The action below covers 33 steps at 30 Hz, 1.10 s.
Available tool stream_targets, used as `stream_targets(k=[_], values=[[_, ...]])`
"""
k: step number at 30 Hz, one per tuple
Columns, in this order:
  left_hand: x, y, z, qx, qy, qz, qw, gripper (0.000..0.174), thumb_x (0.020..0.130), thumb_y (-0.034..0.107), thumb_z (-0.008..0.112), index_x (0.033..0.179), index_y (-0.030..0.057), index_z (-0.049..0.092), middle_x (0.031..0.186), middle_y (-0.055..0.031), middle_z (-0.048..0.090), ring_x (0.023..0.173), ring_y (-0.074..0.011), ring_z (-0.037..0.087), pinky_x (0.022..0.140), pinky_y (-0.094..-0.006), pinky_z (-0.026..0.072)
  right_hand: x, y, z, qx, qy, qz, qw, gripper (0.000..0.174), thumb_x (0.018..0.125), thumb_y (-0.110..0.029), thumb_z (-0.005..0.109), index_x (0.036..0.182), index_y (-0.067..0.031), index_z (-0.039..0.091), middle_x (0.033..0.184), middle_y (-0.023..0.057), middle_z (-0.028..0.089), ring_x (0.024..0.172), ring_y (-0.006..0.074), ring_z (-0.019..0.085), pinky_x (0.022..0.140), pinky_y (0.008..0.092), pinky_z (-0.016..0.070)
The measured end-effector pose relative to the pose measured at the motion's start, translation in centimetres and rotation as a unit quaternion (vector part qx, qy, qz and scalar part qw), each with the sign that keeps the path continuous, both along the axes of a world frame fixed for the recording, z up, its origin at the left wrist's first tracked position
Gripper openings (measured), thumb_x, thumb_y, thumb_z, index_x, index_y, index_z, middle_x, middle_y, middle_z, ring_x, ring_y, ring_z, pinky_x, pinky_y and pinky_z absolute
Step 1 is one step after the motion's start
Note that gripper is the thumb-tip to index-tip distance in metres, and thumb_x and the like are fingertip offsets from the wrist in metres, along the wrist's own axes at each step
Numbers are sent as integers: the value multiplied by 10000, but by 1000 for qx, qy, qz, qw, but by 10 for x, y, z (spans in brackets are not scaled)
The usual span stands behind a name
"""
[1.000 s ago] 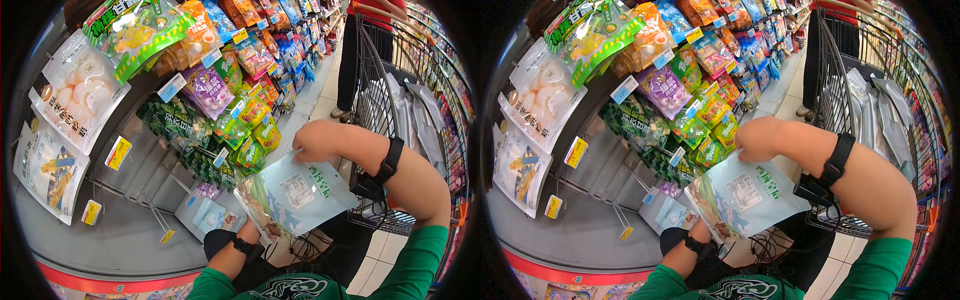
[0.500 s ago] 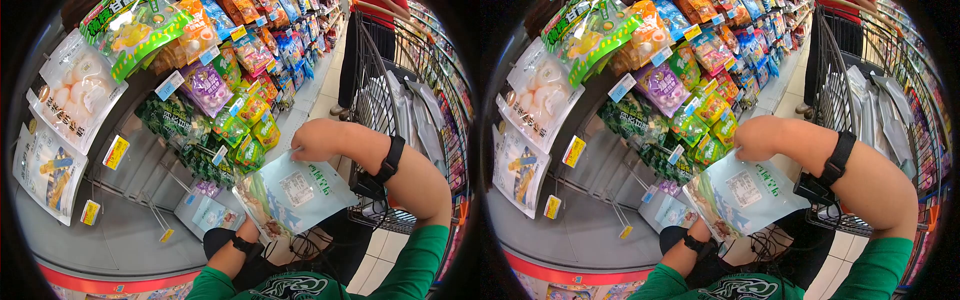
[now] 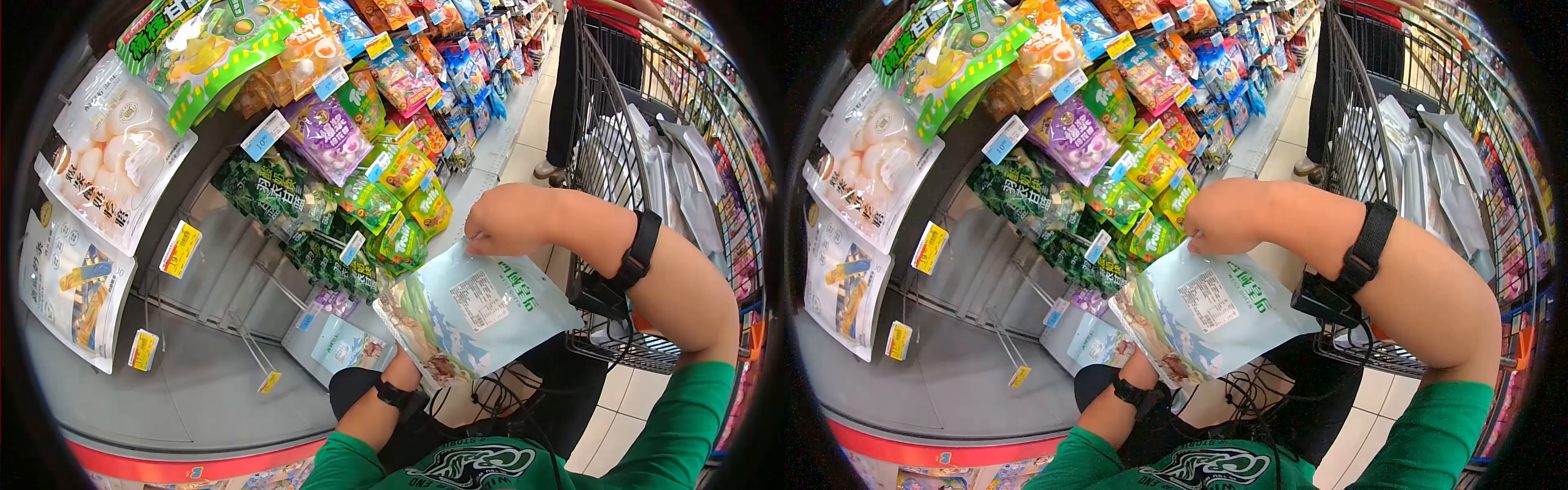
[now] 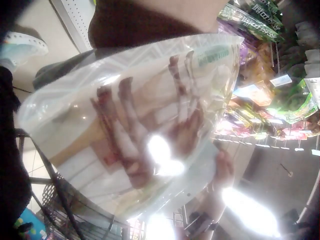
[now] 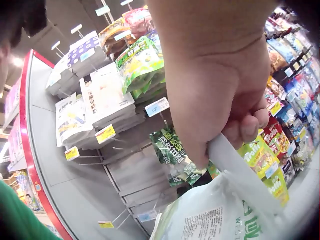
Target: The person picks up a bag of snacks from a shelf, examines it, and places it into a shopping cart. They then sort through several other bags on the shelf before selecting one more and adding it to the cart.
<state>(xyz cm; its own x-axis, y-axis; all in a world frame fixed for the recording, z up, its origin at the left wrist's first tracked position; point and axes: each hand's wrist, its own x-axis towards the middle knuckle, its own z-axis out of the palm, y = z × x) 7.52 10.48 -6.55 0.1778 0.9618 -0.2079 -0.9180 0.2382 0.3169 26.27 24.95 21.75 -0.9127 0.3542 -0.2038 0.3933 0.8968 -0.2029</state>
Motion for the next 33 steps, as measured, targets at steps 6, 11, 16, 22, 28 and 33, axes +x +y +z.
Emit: stream_targets(k=[6,11,16,22,28,33], values=[[-2,-2,2,-2,4,8,1000,628,995,521,320,1458,98,359,1449,-148,439,1260,-338,496,1036,-508,432,-2,2,9,-107,62,-31,992,396,885,-420,583,886,-35,680,806,177,666,767,348,633,709,433,489],[-5,1,7,0,7,16,1000,627,995,520,320,1458,98,357,1450,-148,438,1261,-338,495,1038,-508,429,-3,7,11,-173,96,-58,979,458,868,-485,598,901,-37,682,806,167,660,770,300,636,711,390,495],[-48,-27,24,-6,14,8,1000,626,996,518,321,1459,98,356,1451,-147,437,1263,-337,493,1041,-508,426,-7,5,9,-336,237,-53,910,390,856,-399,652,878,-10,664,784,107,664,722,191,612,678,343,490],[-51,-2,31,-11,23,8,1000,625,996,516,322,1460,98,353,1452,-147,435,1265,-337,492,1044,-507,423,-8,-6,5,-305,193,-9,932,365,878,-335,614,974,13,672,845,121,689,755,195,634,700,347,498],[-53,-26,24,-14,29,17,999,625,996,515,323,1461,98,351,1454,-146,434,1267,-336,490,1047,-507,420,-6,-6,12,-218,94,-9,971,395,888,-361,592,993,12,669,868,145,694,790,241,657,718,366,506],[-45,-33,19,-14,33,23,999,624,997,513,323,1462,99,350,1455,-146,432,1268,-336,489,1049,-506,417,-6,-8,10,-254,82,-31,963,413,892,-379,593,1007,11,666,860,150,693,793,250,672,721,374,520]])
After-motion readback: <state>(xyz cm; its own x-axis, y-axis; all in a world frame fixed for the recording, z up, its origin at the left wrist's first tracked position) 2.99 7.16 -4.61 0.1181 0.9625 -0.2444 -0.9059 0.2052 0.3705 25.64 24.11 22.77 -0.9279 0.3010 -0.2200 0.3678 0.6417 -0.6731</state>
